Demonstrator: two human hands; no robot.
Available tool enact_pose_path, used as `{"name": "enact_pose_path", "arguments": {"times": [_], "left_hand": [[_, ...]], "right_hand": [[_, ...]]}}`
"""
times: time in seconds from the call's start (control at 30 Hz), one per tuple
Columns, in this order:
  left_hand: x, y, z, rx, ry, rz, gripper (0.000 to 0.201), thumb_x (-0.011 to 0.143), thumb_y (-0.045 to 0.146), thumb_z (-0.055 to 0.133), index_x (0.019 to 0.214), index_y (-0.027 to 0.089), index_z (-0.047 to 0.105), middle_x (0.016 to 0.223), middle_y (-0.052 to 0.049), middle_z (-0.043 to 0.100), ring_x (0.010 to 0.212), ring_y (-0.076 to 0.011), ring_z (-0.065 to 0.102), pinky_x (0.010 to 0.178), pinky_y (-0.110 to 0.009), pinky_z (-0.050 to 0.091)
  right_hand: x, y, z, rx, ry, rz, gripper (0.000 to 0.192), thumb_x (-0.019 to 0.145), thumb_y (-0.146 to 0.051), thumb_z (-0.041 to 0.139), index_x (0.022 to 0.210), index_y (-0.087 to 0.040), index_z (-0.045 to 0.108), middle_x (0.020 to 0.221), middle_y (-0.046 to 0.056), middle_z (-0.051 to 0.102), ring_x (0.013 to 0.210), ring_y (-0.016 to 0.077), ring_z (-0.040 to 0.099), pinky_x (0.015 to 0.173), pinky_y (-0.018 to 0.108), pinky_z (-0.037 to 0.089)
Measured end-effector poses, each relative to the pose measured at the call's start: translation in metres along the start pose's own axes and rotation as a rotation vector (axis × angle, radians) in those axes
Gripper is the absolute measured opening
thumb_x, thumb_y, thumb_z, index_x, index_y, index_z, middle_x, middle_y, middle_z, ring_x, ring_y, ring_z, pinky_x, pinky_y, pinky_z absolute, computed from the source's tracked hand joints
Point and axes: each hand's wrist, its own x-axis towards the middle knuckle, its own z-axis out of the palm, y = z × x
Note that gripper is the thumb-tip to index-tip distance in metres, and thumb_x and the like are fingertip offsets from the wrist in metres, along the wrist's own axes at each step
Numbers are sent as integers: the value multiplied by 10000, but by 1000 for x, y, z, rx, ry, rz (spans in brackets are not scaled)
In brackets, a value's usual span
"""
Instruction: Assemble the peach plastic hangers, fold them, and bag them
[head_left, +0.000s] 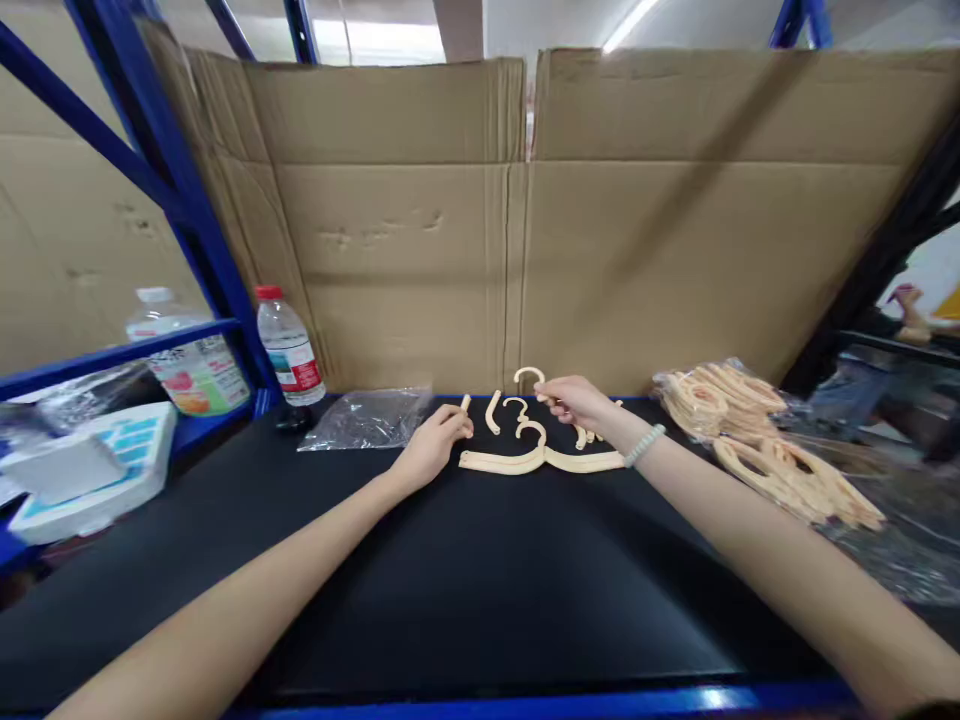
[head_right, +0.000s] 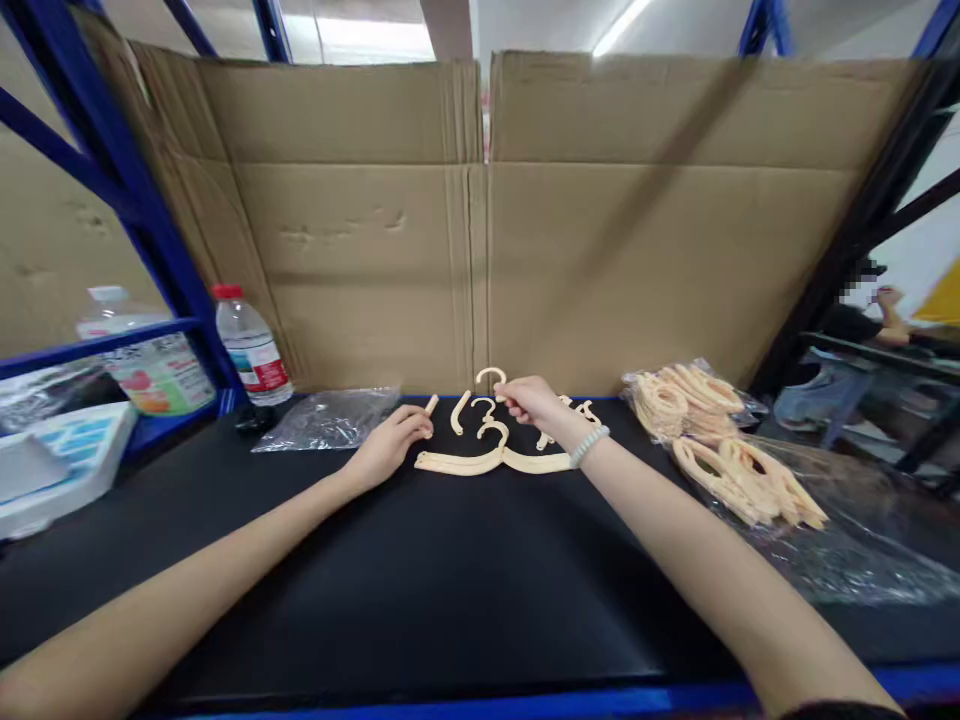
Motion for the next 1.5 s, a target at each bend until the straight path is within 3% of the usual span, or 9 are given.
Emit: {"name": "enact_pose_path", "arguments": {"times": [0.2, 0.4, 0.5, 0.57, 0.67, 0.73, 0.83, 1.0, 1.5], "left_hand": [[0, 31, 3, -69, 114, -29, 208, 899, 250, 443, 844, 181, 631, 1016, -86, 625, 1022, -211, 582, 859, -331, 477], [-12, 72, 30, -444, 35, -257, 158, 776, 302, 658, 714, 157, 671, 936, -80, 630, 902, -208, 621, 757, -301, 521], [-16, 78, 37, -622, -20, -360, 172, 719, 279, 726, 784, 166, 612, 815, -17, 598, 744, -157, 629, 705, -291, 527], [-17, 80, 38, -740, -10, -422, 329, 674, 242, 770, 923, 194, 559, 843, 9, 591, 687, -132, 622, 679, -293, 530], [-20, 81, 38, -863, 29, -487, 540, 640, 203, 798, 1098, 220, 510, 950, -9, 606, 762, -151, 636, 734, -323, 531], [-22, 81, 38, -910, 2, -519, 430, 673, 207, 780, 1037, 181, 554, 896, -23, 627, 814, -170, 636, 778, -321, 510], [-25, 82, 39, -912, -28, -509, 221, 722, 221, 748, 851, 150, 583, 816, -31, 645, 827, -179, 630, 785, -304, 484], [-28, 86, 41, -819, -49, -458, 186, 743, 233, 729, 771, 160, 561, 803, -32, 662, 844, -199, 637, 798, -321, 474], [-30, 90, 42, -758, -34, -378, 173, 744, 201, 704, 677, 163, 549, 731, 16, 556, 758, -147, 606, 715, -259, 480]], "right_hand": [[-51, 16, -26, 126, -35, -77, 356, 675, -440, 753, 694, -150, 547, 576, -35, 531, 439, 38, 456, 411, 174, 334], [-69, 43, -15, 187, -34, -86, 370, 669, -444, 763, 788, -158, 560, 697, -8, 628, 495, 59, 548, 466, 187, 401], [-75, 49, -7, 148, -92, -113, 360, 689, -443, 748, 799, -158, 558, 716, 2, 643, 511, 79, 580, 468, 196, 416], [-79, 51, -3, 133, -125, -117, 346, 698, -433, 743, 804, -159, 560, 713, 4, 643, 532, 91, 595, 468, 197, 428], [-84, 53, 0, 133, -185, -106, 311, 713, -404, 740, 814, -166, 567, 725, 5, 636, 604, 111, 617, 482, 199, 458], [-87, 53, 2, 133, -237, -92, 296, 718, -388, 740, 823, -168, 574, 774, 14, 636, 654, 120, 622, 493, 204, 480], [-89, 53, 3, 128, -329, -52, 286, 748, -398, 715, 838, -164, 577, 905, 49, 642, 740, 141, 633, 518, 221, 511], [-91, 49, 2, 109, -416, 10, 297, 783, -413, 679, 869, -146, 579, 1037, 103, 634, 800, 169, 652, 555, 244, 530], [-93, 45, 0, 162, -408, 73, 273, 753, -367, 721, 854, -144, 601, 879, 66, 678, 786, 172, 680, 662, 274, 554]]}}
